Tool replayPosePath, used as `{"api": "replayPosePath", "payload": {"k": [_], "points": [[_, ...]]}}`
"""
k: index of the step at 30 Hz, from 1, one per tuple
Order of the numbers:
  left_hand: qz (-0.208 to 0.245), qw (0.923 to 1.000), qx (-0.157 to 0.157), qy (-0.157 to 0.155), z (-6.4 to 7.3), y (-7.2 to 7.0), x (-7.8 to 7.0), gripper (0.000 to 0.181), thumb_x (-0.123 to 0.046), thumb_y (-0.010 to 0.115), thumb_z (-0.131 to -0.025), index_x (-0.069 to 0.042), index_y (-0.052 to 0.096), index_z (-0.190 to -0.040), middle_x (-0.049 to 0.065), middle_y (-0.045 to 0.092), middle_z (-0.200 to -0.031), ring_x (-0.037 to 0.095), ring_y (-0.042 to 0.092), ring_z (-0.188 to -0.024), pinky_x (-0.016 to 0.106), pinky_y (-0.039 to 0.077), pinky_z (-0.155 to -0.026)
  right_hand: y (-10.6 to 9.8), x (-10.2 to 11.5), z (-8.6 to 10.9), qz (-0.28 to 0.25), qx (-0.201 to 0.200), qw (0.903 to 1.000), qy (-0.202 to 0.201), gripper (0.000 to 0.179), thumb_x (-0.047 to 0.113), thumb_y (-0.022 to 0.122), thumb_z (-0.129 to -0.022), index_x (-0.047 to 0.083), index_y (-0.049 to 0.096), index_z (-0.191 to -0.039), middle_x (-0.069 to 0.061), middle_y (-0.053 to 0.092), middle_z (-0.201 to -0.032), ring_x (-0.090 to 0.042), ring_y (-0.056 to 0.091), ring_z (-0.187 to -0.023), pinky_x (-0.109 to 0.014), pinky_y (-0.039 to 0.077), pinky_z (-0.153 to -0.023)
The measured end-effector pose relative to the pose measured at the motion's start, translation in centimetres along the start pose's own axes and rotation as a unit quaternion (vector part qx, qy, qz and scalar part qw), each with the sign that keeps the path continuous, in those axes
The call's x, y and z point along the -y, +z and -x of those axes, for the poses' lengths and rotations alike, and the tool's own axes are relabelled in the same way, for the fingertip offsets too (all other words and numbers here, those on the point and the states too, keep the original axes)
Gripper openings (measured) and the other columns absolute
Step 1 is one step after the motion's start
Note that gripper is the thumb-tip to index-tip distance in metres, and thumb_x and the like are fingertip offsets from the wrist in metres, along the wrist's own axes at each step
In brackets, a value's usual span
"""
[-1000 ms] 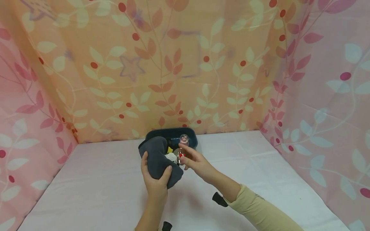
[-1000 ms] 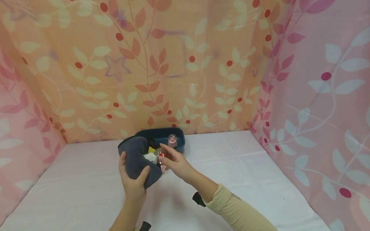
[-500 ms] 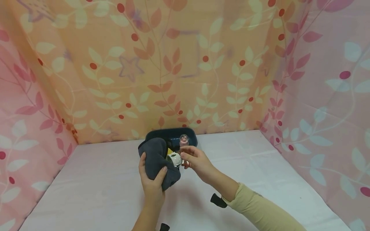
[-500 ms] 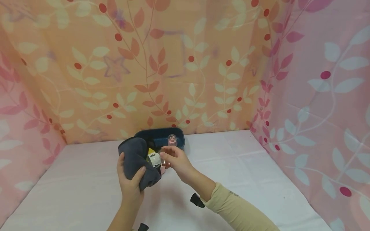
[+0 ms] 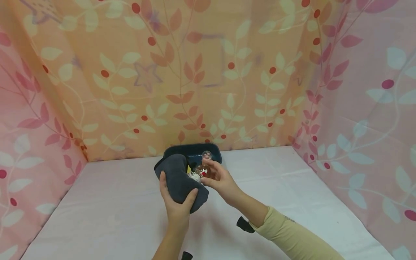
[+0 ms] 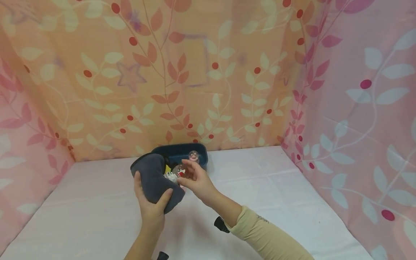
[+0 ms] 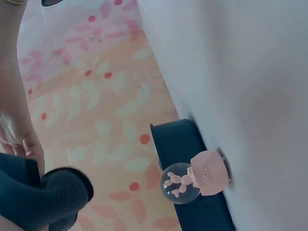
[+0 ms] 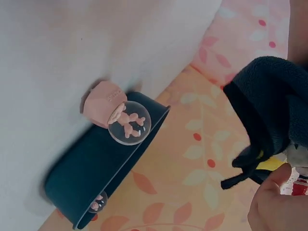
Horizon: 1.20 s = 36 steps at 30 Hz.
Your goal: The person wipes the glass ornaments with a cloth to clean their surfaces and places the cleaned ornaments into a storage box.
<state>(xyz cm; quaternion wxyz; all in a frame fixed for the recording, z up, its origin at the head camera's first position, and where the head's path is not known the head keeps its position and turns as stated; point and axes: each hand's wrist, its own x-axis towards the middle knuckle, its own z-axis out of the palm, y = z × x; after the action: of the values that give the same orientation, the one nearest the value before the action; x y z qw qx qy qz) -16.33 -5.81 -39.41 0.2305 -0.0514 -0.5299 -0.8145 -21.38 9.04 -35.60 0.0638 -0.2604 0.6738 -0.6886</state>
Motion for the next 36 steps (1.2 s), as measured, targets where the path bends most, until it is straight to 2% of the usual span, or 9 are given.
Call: {"api": "replayPosePath", "payload": {"k": [3,7,11,15,19,22,29,33,36], "points": [[-0.004,0.9991,-0.021,0.038,0.0,0.2,0.3,0.098,0.015,0.068,-0.078,-0.023,0.016,-0.152,0.009,0.019,-0.149,0.020,0.046,-0.116,0.022,0.050,-0.087,0.3,0.0,0.0,0.010,-0.006,0.9997,0.020,0.056,0.007,0.057,-0.097,-0.006,0.032,-0.145,-0.024,0.042,-0.139,-0.021,0.051,-0.107,-0.029,0.048,-0.092],[-0.034,0.9957,-0.035,0.078,0.1,0.2,0.7,0.095,0.016,0.068,-0.076,-0.017,0.020,-0.151,0.013,0.027,-0.144,0.016,0.046,-0.116,0.019,0.049,-0.087,0.7,-0.1,-0.2,0.048,-0.007,0.9981,0.036,0.052,0.018,0.052,-0.101,-0.003,0.035,-0.145,-0.017,0.050,-0.118,-0.019,0.050,-0.096,-0.025,0.048,-0.080],[-0.091,0.9908,-0.029,0.096,0.3,-0.1,1.0,0.092,0.015,0.069,-0.075,-0.008,0.020,-0.149,0.016,0.034,-0.138,0.010,0.047,-0.112,0.017,0.048,-0.086,1.0,-0.5,-0.5,0.064,-0.027,0.9964,0.049,0.046,0.023,0.052,-0.101,-0.003,0.042,-0.137,-0.012,0.052,-0.106,-0.019,0.050,-0.084,-0.025,0.046,-0.070],[-0.102,0.9899,-0.019,0.097,0.4,-0.4,1.1,0.090,0.014,0.069,-0.076,-0.008,0.021,-0.149,0.014,0.036,-0.138,0.009,0.049,-0.111,0.016,0.047,-0.086,1.1,-0.7,-0.7,0.038,-0.054,0.9955,0.068,0.044,0.024,0.055,-0.100,-0.005,0.045,-0.131,-0.014,0.055,-0.113,-0.019,0.052,-0.081,-0.026,0.047,-0.070],[-0.099,0.9915,-0.023,0.081,0.2,-1.0,0.9,0.087,0.014,0.066,-0.078,-0.011,0.025,-0.150,0.013,0.036,-0.140,0.011,0.047,-0.112,0.016,0.046,-0.087,0.6,-0.5,-0.9,-0.038,-0.051,0.9933,0.096,0.046,0.020,0.054,-0.099,-0.007,0.039,-0.133,-0.017,0.051,-0.120,-0.019,0.051,-0.084,-0.026,0.044,-0.071],[-0.093,0.9935,-0.030,0.057,-0.1,-1.6,0.5,0.086,0.014,0.065,-0.079,-0.014,0.026,-0.150,0.012,0.035,-0.141,0.012,0.048,-0.113,0.016,0.045,-0.086,0.0,-0.1,-1.0,-0.061,-0.028,0.9923,0.104,0.048,0.016,0.055,-0.098,-0.008,0.036,-0.135,-0.017,0.050,-0.123,-0.019,0.051,-0.087,-0.026,0.043,-0.073],[-0.047,0.9968,-0.063,-0.017,-1.1,-3.6,-0.9,0.088,0.017,0.062,-0.080,-0.022,0.025,-0.150,0.005,0.024,-0.149,0.015,0.050,-0.113,0.018,0.048,-0.086,-2.1,0.1,-2.1,0.051,0.016,0.9960,0.072,0.049,0.011,0.060,-0.096,-0.002,0.043,-0.140,-0.017,0.054,-0.128,-0.022,0.055,-0.104,-0.034,0.050,-0.087],[-0.033,0.9959,-0.076,-0.037,-1.3,-4.7,-1.5,0.090,0.018,0.061,-0.080,-0.024,0.024,-0.151,0.005,0.020,-0.151,0.012,0.053,-0.110,0.018,0.050,-0.083,-3.3,-0.3,-3.4,0.086,0.007,0.9937,0.072,0.053,0.004,0.062,-0.094,-0.002,0.041,-0.142,-0.020,0.049,-0.138,-0.033,0.047,-0.126,-0.042,0.046,-0.098],[-0.034,0.9947,-0.081,-0.055,-1.3,-5.3,-1.8,0.091,0.018,0.060,-0.081,-0.026,0.023,-0.151,0.005,0.019,-0.152,0.011,0.053,-0.109,0.018,0.050,-0.083,-4.2,-1.0,-4.7,0.115,0.001,0.9914,0.062,0.053,0.000,0.063,-0.092,-0.005,0.041,-0.140,-0.022,0.046,-0.141,-0.034,0.047,-0.123,-0.040,0.046,-0.097]]}}
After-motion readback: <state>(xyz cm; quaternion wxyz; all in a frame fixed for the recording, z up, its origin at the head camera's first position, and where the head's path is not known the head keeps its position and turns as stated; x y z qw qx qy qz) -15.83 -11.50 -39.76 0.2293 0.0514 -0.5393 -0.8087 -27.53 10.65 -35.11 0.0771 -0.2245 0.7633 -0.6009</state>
